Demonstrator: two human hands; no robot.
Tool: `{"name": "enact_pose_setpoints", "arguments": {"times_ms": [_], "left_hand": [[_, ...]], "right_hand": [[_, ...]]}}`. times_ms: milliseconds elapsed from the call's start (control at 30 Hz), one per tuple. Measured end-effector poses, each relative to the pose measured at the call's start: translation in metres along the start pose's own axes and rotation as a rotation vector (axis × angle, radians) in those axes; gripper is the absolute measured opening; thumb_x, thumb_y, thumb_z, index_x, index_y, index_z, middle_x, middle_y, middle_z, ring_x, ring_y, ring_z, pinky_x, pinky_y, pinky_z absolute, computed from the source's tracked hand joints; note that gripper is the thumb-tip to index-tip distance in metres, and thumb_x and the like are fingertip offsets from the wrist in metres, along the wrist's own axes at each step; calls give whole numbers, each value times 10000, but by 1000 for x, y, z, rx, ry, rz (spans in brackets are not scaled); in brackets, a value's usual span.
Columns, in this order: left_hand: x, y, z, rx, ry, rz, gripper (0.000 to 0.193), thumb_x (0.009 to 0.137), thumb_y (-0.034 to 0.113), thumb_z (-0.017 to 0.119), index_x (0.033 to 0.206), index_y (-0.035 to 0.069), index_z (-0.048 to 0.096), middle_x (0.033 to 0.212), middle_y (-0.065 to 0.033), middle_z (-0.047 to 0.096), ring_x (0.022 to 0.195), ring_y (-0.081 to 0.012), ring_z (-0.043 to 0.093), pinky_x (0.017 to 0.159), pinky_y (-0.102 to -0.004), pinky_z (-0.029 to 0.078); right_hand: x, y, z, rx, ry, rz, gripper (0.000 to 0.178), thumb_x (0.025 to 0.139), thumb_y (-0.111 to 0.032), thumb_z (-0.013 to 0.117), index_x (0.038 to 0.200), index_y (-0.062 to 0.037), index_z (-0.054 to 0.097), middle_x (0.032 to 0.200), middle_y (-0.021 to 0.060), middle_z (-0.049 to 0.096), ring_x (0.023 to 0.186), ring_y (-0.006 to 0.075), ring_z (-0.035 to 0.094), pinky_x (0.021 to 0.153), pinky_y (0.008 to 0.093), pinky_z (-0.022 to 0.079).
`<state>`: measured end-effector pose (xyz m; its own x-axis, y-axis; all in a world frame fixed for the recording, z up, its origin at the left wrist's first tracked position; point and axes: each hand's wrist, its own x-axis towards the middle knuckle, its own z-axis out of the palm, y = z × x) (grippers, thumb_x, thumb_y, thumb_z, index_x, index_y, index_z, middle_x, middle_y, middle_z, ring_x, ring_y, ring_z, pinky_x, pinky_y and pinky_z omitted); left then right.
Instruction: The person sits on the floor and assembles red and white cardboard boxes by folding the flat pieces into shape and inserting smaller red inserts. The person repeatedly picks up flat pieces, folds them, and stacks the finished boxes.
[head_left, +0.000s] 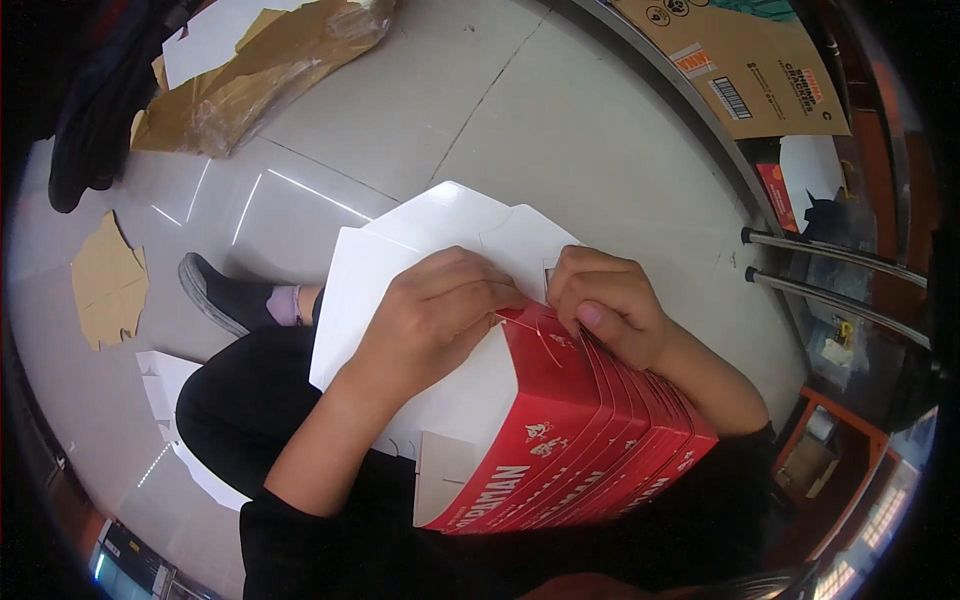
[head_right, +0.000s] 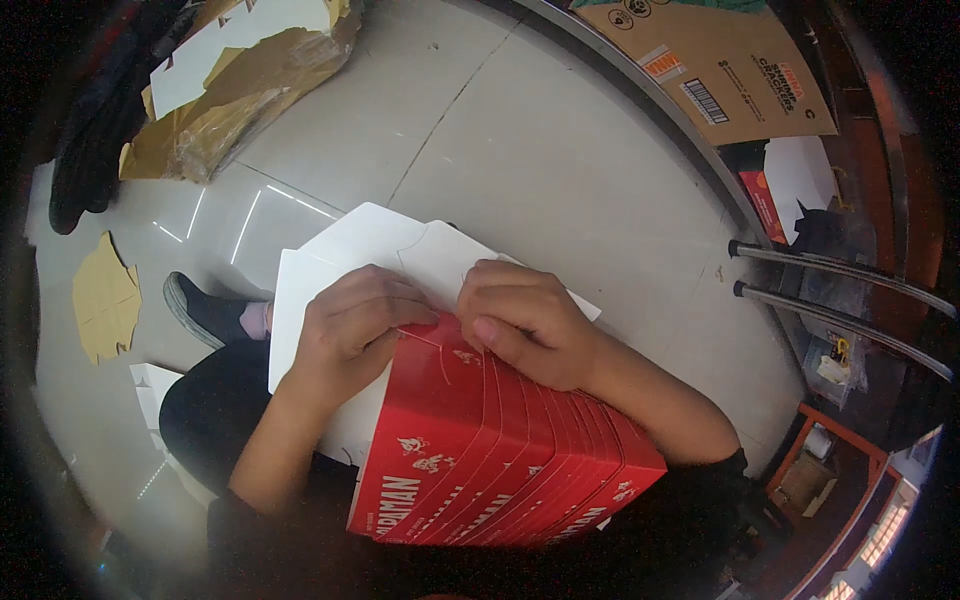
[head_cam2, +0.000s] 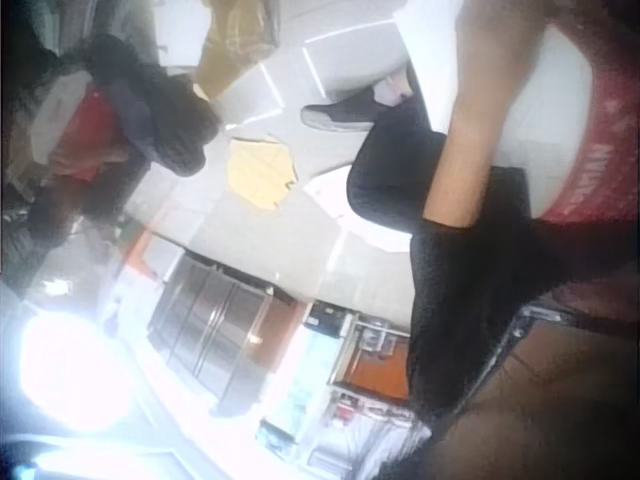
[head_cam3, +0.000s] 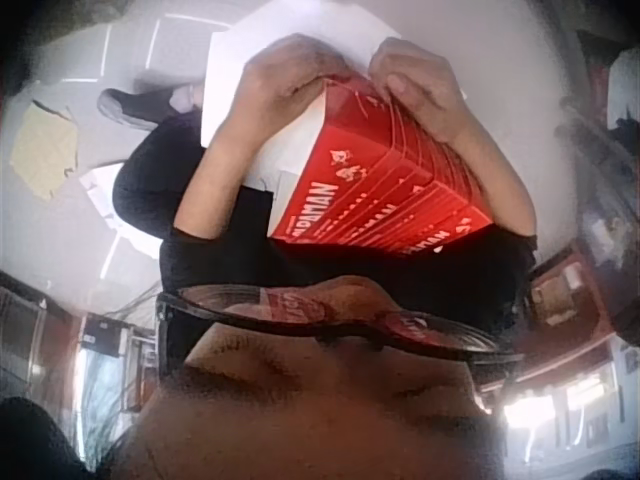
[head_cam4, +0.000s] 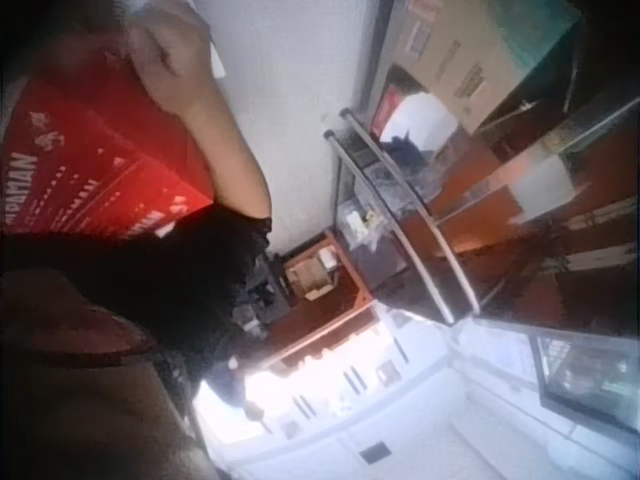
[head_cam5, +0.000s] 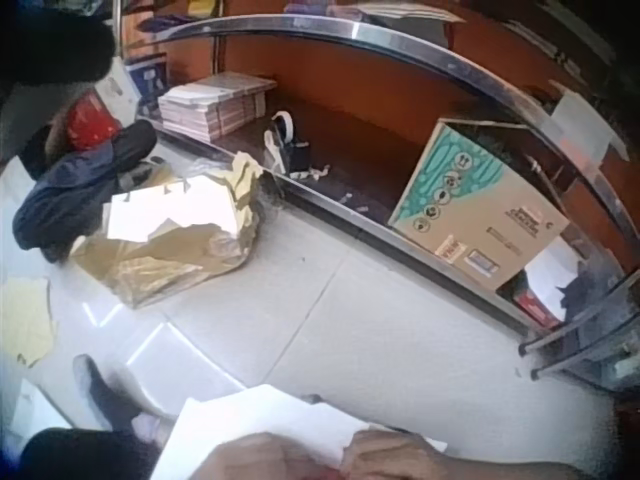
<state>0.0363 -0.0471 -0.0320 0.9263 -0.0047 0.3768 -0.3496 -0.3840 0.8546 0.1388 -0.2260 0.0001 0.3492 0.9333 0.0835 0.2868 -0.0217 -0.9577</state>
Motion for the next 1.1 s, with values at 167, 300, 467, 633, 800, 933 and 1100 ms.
{"name": "enact_pose_setpoints", "arguments": {"times_ms": [167, 300, 467, 633, 800, 933, 1100], "left_hand": [[4, 6, 12, -23, -37, 73, 89, 662, -5, 639, 742, 20, 612, 745, -86, 588, 744, -237, 585, 676, -318, 482], [6, 19, 8, -28, -20, -89, 132, 687, 6, 640, 814, 17, 604, 811, -111, 587, 812, -274, 574, 773, -339, 460], [-30, 19, -43, -601, -164, -314, 241, 861, 199, 493, 945, 2, 603, 935, -125, 605, 935, -258, 559, 865, -331, 400], [-48, 45, -31, -496, 36, -233, 498, 922, 379, 305, 1083, -27, 543, 1091, -161, 545, 1042, -245, 499, 908, -324, 350], [-47, 50, 21, -578, 355, -225, 377, 938, 303, 305, 966, -7, 518, 908, -109, 502, 875, -196, 477, 824, -288, 357], [-54, 46, 24, -540, 450, -188, 334, 938, 275, 336, 817, 7, 494, 812, -76, 470, 752, -173, 448, 725, -271, 356], [-65, 48, 19, -599, 320, -158, 322, 908, 307, 405, 783, 24, 491, 779, -69, 467, 729, -172, 434, 696, -274, 348]], "right_hand": [[-1, -10, 0, -49, -19, 62, 215, 848, -126, 462, 676, 2, 477, 702, 101, 476, 657, 239, 465, 606, 325, 385], [-2, 0, -2, -38, 4, -2, 210, 840, -116, 473, 679, 19, 479, 716, 118, 473, 672, 255, 478, 621, 325, 392], [-24, 18, -27, 41, 125, -30, 171, 828, -89, 489, 697, 20, 484, 767, 122, 501, 779, 240, 501, 689, 319, 414], [-61, 41, -39, -125, 610, 198, 291, 816, -288, 536, 713, -19, 494, 910, 114, 516, 865, 211, 508, 760, 311, 427], [-93, 35, 1, -118, 739, 211, 341, 807, -351, 533, 750, -18, 488, 929, 111, 504, 904, 208, 486, 787, 313, 414], [-110, 23, 34, -100, 792, 199, 388, 800, -401, 530, 779, -17, 484, 943, 109, 494, 935, 205, 468, 808, 315, 403], [-122, 7, 58, -58, 836, 159, 452, 791, -464, 527, 815, -16, 479, 962, 106, 482, 973, 201, 446, 834, 317, 390]]}}
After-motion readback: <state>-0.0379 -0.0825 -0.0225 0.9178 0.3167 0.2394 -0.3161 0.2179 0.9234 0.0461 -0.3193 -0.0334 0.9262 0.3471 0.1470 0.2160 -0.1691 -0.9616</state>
